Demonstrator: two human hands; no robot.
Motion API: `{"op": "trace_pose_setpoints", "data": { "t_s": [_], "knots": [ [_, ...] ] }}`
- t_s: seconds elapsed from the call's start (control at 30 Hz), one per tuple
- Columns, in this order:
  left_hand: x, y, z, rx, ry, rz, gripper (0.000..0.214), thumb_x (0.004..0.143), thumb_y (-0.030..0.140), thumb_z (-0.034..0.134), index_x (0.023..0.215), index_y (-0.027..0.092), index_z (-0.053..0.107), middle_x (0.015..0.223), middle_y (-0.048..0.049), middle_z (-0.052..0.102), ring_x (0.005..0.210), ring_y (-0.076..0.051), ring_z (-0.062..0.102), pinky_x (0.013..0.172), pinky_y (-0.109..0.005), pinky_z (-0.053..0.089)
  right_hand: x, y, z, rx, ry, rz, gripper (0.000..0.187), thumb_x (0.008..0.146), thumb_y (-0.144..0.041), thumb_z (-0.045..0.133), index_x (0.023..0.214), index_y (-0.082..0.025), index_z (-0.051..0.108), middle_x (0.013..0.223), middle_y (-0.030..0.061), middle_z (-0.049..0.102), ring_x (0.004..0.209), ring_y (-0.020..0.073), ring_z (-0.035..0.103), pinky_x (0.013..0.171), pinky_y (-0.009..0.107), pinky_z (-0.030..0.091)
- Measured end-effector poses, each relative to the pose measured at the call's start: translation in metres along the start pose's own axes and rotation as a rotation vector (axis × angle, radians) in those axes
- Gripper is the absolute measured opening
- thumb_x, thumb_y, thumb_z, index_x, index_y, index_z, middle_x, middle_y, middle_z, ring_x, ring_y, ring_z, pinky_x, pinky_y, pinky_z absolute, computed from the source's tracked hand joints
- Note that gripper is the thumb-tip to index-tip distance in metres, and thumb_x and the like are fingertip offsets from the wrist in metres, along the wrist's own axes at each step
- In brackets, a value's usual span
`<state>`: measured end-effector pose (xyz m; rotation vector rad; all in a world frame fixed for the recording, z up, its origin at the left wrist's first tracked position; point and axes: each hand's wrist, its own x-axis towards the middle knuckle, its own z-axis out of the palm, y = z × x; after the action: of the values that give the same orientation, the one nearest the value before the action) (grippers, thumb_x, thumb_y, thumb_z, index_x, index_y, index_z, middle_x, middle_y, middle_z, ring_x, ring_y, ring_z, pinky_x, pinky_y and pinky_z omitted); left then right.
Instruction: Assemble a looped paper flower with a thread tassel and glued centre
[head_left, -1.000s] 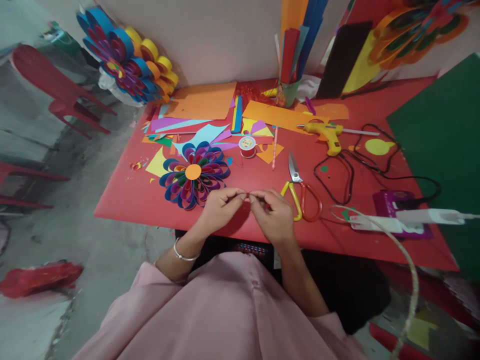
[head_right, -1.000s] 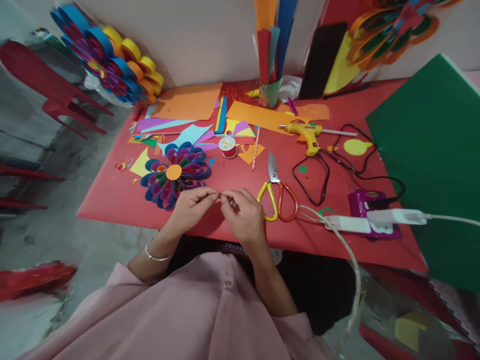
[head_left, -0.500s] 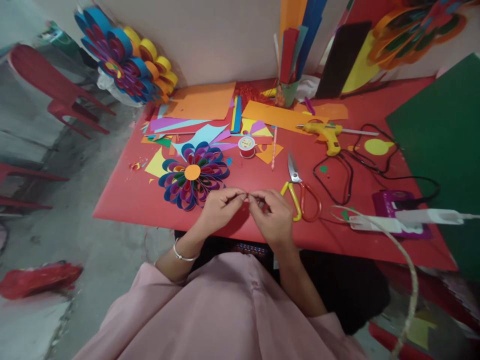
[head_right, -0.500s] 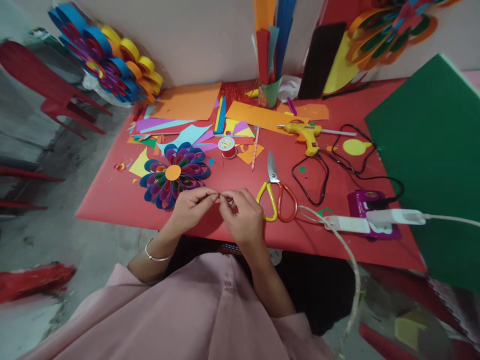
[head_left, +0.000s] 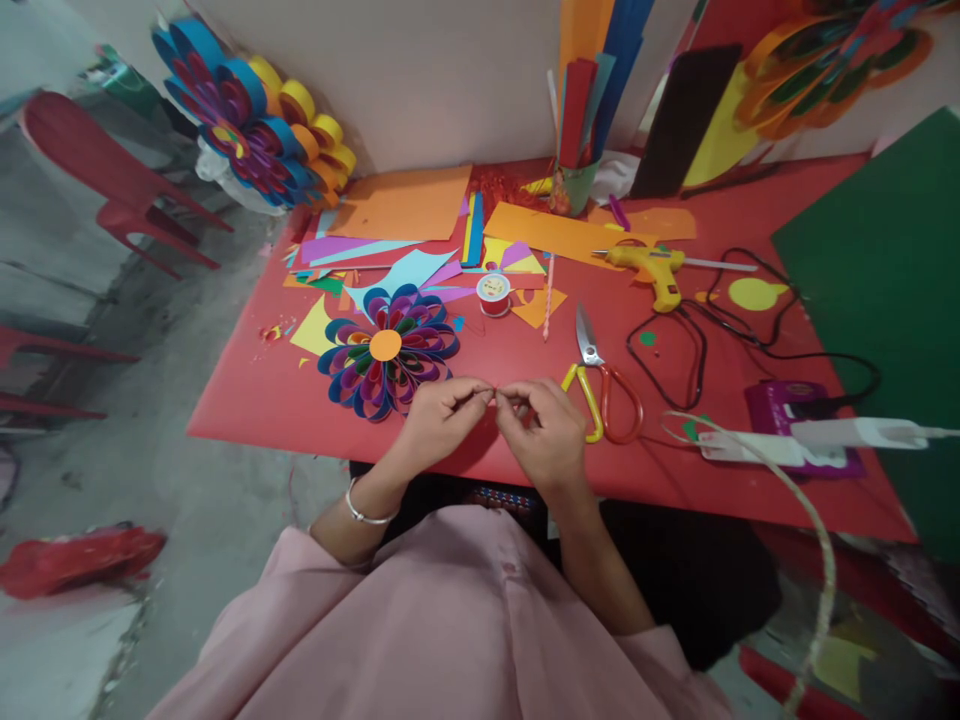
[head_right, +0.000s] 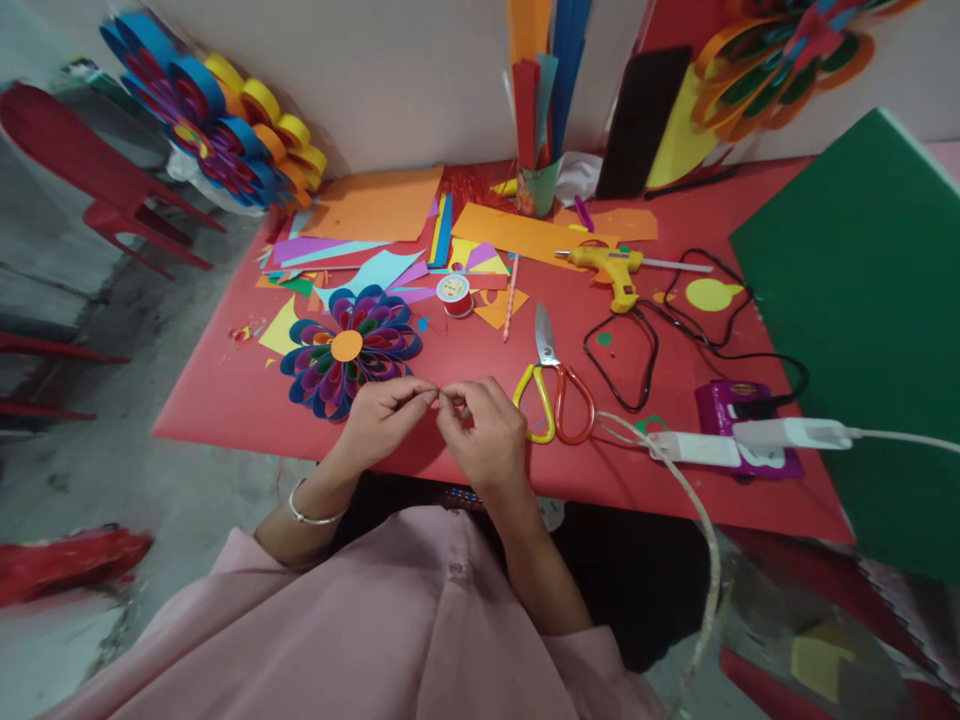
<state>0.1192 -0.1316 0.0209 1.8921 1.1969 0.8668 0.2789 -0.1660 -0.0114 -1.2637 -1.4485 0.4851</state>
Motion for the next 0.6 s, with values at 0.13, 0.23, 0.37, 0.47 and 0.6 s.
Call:
{"op": "trace_pose_setpoints", "data": {
  "t_s": [0.13,0.23,0.37,0.47,0.6],
  "knots": [
    [0.0005,0.0014,-0.0001,0.009,-0.005,-0.017,0.022,0.094,0.026,0.059,0.082,0.018,0.075,0.072,-0.0005,0.074,0.067,-0.012,0.066,0.064,-0.021,0.05,-0.0005,-0.0002,0.0001,-0.007,-0.014,0.018,0.011,0.096,-0.019,0.063,0.091,-0.024,0.07,0.085,0.0018,0.07,0.071,0.0142,0.064,0.068,0.028,0.055],
    [0.0004,0.001,0.0001,0.011,-0.012,-0.012,0.022,0.094,0.027,0.058,0.081,0.018,0.074,0.072,-0.0005,0.074,0.067,-0.012,0.066,0.064,-0.021,0.05,-0.0007,-0.0003,-0.0005,-0.016,-0.023,0.029,0.011,0.096,-0.02,0.063,0.091,-0.025,0.07,0.084,0.0018,0.07,0.07,0.0142,0.064,0.067,0.027,0.055],
    [-0.0003,0.0007,0.0003,0.017,-0.016,-0.014,0.023,0.094,0.026,0.058,0.081,0.018,0.074,0.072,-0.0002,0.074,0.067,-0.012,0.065,0.065,-0.021,0.05,0.0,0.0,-0.0009,0.023,-0.037,0.016,0.011,0.094,-0.016,0.064,0.09,-0.023,0.071,0.082,0.0008,0.069,0.07,0.0131,0.064,0.067,0.026,0.054],
    [-0.0003,0.0012,0.0001,0.024,-0.012,-0.019,0.022,0.094,0.025,0.058,0.082,0.018,0.074,0.073,-0.0004,0.074,0.067,-0.012,0.066,0.066,-0.021,0.05,0.0007,0.0001,-0.0006,0.049,-0.043,0.017,0.011,0.093,-0.015,0.064,0.09,-0.023,0.071,0.081,0.0002,0.069,0.069,0.0128,0.063,0.066,0.026,0.054],
    [0.0003,0.0017,-0.0004,0.02,-0.008,0.002,0.022,0.094,0.025,0.058,0.082,0.017,0.074,0.072,-0.0003,0.074,0.066,-0.012,0.065,0.064,-0.02,0.05,0.0004,-0.0006,-0.0005,0.046,-0.035,0.032,0.011,0.093,-0.017,0.064,0.09,-0.023,0.072,0.081,0.0003,0.07,0.067,0.0127,0.062,0.063,0.026,0.054]
  ]
}}
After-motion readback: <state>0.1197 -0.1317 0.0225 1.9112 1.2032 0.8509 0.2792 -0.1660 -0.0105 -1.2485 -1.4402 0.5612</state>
